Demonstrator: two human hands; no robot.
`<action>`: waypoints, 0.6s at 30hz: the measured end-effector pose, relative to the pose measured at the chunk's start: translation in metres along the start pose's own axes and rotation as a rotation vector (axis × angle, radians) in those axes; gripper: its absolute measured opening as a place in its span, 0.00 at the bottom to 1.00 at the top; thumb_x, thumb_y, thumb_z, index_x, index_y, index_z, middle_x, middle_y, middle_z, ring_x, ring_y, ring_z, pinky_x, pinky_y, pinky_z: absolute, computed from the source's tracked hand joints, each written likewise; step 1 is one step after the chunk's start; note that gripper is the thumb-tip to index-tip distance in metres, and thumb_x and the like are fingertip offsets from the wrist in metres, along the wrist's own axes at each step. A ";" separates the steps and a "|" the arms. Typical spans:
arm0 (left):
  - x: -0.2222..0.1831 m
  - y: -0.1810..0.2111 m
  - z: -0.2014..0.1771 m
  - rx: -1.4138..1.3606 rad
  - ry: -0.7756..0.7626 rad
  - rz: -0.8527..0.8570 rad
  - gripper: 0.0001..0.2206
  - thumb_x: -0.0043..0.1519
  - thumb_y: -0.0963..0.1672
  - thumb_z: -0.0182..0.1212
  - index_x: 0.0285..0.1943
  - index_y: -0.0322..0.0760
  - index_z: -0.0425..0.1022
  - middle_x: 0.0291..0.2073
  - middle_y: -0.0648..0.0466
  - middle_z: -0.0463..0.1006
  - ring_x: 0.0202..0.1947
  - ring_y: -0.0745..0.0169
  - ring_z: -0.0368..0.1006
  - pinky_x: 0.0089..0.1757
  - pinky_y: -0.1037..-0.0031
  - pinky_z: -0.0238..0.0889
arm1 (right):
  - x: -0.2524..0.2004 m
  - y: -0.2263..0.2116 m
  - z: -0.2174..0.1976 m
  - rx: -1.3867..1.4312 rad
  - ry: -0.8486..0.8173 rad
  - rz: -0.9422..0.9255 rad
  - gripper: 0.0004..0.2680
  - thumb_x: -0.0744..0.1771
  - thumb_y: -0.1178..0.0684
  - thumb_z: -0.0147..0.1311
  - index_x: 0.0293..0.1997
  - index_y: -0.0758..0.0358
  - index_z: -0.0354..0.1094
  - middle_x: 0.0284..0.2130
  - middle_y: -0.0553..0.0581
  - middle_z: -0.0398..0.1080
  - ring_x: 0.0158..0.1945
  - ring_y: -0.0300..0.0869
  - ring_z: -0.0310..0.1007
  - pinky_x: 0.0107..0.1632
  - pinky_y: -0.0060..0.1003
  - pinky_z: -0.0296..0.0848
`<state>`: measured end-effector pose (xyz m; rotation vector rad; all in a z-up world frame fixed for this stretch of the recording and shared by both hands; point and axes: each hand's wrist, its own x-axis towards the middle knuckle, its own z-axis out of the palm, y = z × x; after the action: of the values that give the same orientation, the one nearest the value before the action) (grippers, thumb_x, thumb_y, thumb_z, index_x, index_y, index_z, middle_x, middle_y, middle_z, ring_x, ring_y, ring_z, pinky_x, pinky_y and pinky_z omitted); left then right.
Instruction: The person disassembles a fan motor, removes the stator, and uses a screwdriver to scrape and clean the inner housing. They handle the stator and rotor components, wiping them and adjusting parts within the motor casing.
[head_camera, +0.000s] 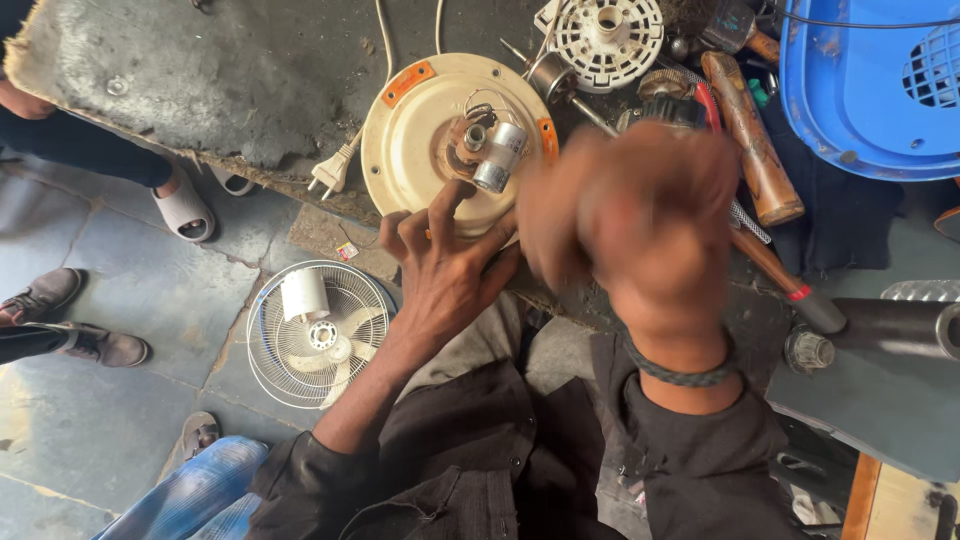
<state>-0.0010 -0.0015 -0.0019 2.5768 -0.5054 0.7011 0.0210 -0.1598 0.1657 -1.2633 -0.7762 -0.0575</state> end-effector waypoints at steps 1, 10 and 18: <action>-0.001 0.001 -0.002 0.004 0.008 -0.011 0.22 0.62 0.55 0.71 0.66 0.65 0.77 0.69 0.53 0.55 0.62 0.50 0.50 0.60 0.51 0.38 | 0.000 -0.003 0.000 0.013 -0.026 0.015 0.15 0.75 0.44 0.46 0.37 0.67 0.59 0.23 0.59 0.65 0.15 0.41 0.58 0.23 0.35 0.58; 0.007 -0.007 -0.018 -0.196 0.042 -0.013 0.25 0.58 0.50 0.75 0.66 0.57 0.77 0.62 0.51 0.65 0.59 0.53 0.59 0.59 0.56 0.43 | 0.006 -0.003 0.011 -0.012 0.219 0.034 0.17 0.77 0.39 0.42 0.47 0.67 0.56 0.30 0.63 0.67 0.21 0.41 0.62 0.26 0.33 0.62; 0.037 -0.002 -0.066 -0.779 0.044 0.049 0.18 0.68 0.40 0.67 0.67 0.37 0.71 0.60 0.44 0.76 0.59 0.51 0.76 0.55 0.67 0.71 | -0.003 -0.009 0.004 0.112 0.183 0.107 0.22 0.76 0.33 0.40 0.54 0.70 0.54 0.33 0.63 0.68 0.21 0.41 0.63 0.25 0.31 0.63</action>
<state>0.0036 0.0231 0.0688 1.8208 -0.6680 0.4487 0.0124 -0.1609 0.1719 -1.1728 -0.5464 -0.0416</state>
